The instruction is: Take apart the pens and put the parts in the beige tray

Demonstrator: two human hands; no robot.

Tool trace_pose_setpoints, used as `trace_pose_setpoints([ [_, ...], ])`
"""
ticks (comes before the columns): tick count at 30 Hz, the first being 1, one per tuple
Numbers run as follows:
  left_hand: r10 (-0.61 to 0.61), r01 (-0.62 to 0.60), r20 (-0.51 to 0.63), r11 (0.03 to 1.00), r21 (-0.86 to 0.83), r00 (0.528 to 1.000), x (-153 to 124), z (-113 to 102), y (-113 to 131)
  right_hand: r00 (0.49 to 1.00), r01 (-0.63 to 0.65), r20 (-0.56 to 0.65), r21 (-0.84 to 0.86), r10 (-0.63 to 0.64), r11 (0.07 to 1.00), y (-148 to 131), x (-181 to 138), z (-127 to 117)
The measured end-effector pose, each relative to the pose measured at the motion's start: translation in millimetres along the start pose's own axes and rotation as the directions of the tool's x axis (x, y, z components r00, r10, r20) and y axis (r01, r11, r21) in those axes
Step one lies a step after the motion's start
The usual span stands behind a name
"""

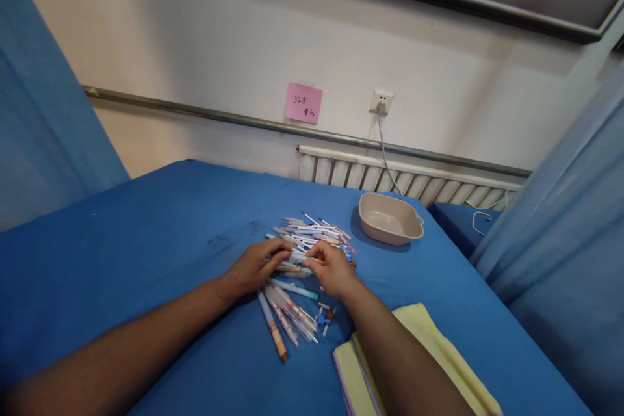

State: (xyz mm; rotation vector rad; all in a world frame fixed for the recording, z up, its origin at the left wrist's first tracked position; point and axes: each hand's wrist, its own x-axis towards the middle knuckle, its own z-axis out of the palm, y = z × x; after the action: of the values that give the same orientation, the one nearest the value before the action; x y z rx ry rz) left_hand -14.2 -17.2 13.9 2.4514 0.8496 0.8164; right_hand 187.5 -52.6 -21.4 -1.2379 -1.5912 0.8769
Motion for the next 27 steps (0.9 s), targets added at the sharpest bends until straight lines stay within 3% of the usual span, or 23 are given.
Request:
trace_pose_setpoints([
  [6, -0.212, 0.214, 0.045, 0.975, -0.06, 0.976, 3.6, -0.8, -1.1, 1.0, 0.027, 0.017, -0.1, -0.025, 0.995, 1.7, -1.0, -2.9],
  [10, -0.055, 0.049, -0.048, 0.992, -0.118, 0.997, 2.4, -1.3, -3.3, 1.0, 0.01, 0.027, -0.069, -0.008, 0.998, 4.1, 0.3, -1.8],
  [13, 0.009, -0.011, -0.028, 0.997, -0.071, 1.0, 1.4, -1.3, -5.2, 1.0, 0.01, 0.02, -0.095, -0.008, 0.995, 5.2, 0.9, -1.7],
  [18, -0.237, 0.238, -0.085, 0.971, 0.011, 0.968, 5.3, -5.7, -16.6, 0.998, 0.049, -0.029, -0.113, -0.053, 0.992, 6.4, 2.9, -9.5],
  [21, -0.281, 0.289, -0.113, 0.955, 0.064, 0.953, 7.8, -6.9, -23.4, 0.997, 0.037, -0.071, -0.06, -0.041, 0.997, 9.3, 5.9, -13.7],
  [24, -0.235, 0.248, -0.112, 0.961, 0.125, 0.966, 7.1, -3.9, -22.0, 0.998, 0.022, -0.057, -0.064, -0.025, 0.998, 12.3, 7.2, -13.1],
  [27, -0.079, 0.096, -0.133, 0.987, 0.127, 0.988, 4.0, -1.1, -14.5, 0.999, 0.032, -0.019, -0.155, -0.036, 0.987, 15.5, 6.0, -9.9],
])
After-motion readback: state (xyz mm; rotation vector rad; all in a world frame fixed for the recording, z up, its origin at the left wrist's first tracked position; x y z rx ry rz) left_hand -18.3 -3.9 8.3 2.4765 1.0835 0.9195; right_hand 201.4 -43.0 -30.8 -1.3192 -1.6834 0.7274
